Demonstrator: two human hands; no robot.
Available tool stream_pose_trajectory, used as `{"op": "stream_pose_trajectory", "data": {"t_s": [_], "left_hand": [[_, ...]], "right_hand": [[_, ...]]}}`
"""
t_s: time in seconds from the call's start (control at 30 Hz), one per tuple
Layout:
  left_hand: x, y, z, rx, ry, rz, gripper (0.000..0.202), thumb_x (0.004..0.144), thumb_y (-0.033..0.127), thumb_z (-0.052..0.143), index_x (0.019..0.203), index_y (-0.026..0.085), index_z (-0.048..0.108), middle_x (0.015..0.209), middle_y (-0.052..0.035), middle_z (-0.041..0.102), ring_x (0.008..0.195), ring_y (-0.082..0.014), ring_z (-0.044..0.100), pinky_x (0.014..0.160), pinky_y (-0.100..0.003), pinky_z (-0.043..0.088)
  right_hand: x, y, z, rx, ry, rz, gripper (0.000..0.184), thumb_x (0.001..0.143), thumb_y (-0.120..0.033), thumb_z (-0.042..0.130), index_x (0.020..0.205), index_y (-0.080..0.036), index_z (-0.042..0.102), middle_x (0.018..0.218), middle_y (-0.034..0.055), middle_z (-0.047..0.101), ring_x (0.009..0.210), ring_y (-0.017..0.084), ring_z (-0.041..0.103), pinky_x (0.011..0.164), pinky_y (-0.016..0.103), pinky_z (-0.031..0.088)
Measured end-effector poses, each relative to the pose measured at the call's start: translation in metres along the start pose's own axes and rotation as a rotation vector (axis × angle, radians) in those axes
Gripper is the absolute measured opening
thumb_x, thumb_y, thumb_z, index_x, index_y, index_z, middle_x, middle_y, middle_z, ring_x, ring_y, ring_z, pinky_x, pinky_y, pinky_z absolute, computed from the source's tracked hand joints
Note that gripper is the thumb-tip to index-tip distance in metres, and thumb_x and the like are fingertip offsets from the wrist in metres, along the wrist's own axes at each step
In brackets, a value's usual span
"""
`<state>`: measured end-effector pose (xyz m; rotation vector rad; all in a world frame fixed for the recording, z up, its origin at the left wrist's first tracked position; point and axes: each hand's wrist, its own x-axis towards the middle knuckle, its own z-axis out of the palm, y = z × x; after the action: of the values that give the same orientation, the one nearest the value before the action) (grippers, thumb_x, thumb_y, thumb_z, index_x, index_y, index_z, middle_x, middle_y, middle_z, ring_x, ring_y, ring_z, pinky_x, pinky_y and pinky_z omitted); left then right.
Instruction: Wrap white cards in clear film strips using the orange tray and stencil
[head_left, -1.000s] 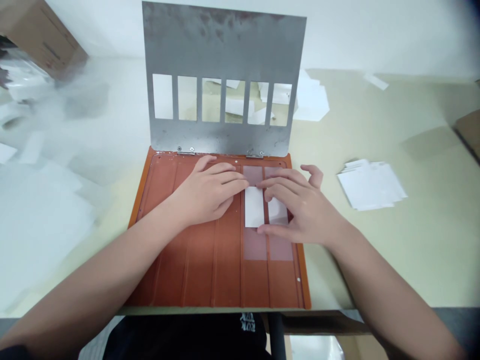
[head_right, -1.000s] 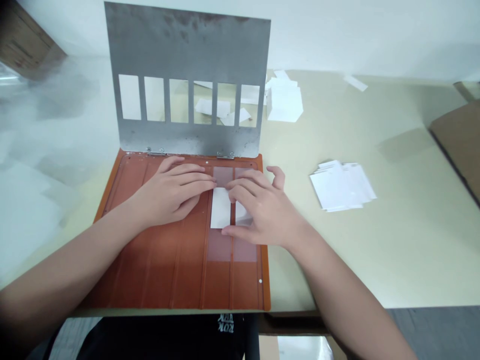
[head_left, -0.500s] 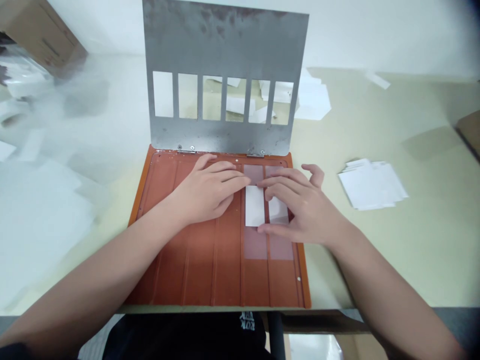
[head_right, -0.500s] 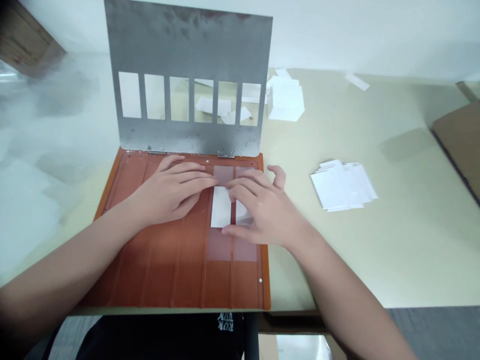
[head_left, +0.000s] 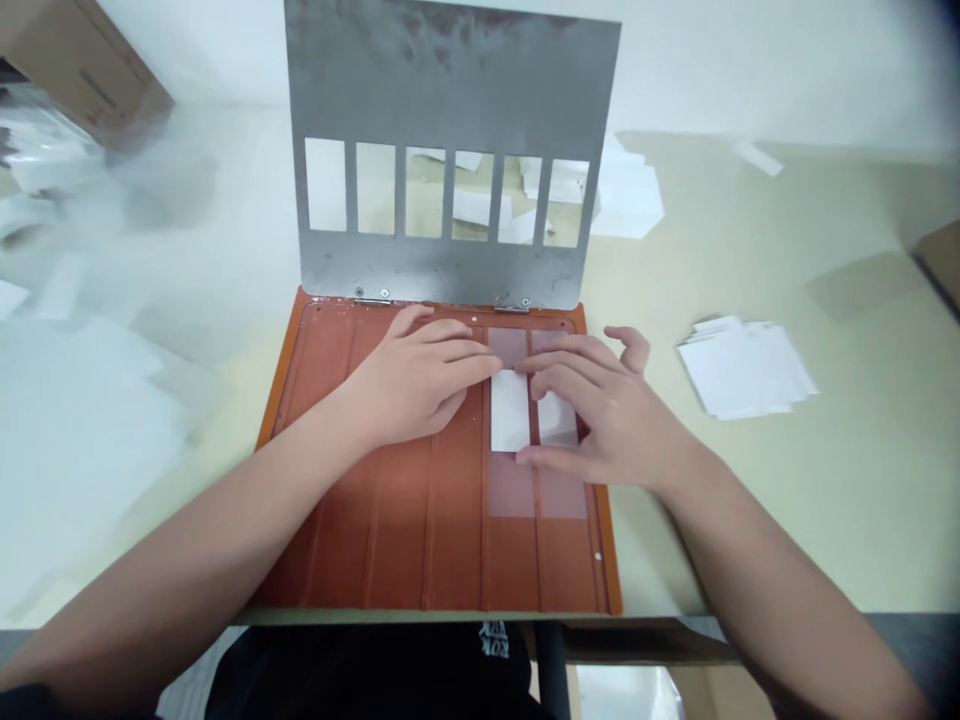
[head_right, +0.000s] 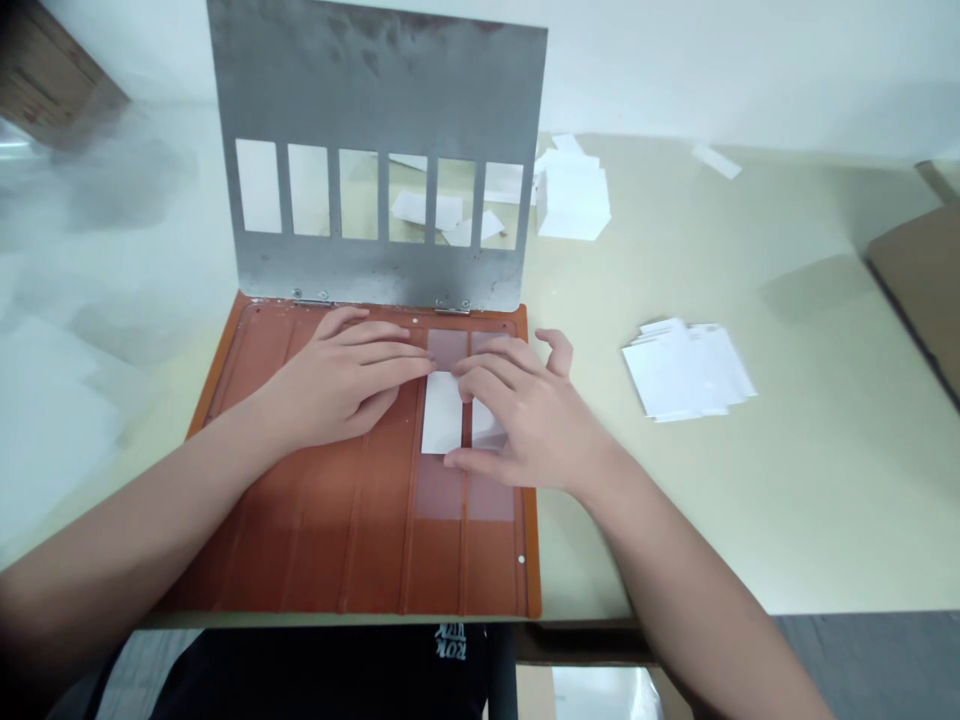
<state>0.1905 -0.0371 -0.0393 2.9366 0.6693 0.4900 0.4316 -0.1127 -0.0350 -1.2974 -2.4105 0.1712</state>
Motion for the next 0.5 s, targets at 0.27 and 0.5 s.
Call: {"op": "stream_pose_trajectory", "data": {"t_s": [0.27,0.5], "left_hand": [[0.0003,0.0033,-0.0055,0.038,-0.033,0.018,0.036,0.093,0.010,0.043,0.110,0.029,0.069,0.114,0.0005,0.074,0.115,-0.0240,0.059,0.107,-0.053,0.026],[0.0009,0.0067,-0.0073,0.032,-0.047,-0.016,0.035,0.092,0.011,0.045,0.109,0.028,0.071,0.115,-0.0002,0.074,0.114,-0.0260,0.059,0.107,-0.057,0.028]], "right_hand": [[-0.0008,0.0018,-0.0005,0.039,-0.030,0.053,0.041,0.083,-0.058,0.061,0.103,-0.023,0.052,0.115,0.0068,0.070,0.116,0.030,0.058,0.105,0.050,0.016],[-0.0022,0.0043,-0.0039,0.079,-0.017,0.112,0.061,0.074,-0.065,0.069,0.115,-0.023,0.053,0.116,0.0071,0.069,0.116,0.031,0.057,0.107,0.052,0.014]]}}
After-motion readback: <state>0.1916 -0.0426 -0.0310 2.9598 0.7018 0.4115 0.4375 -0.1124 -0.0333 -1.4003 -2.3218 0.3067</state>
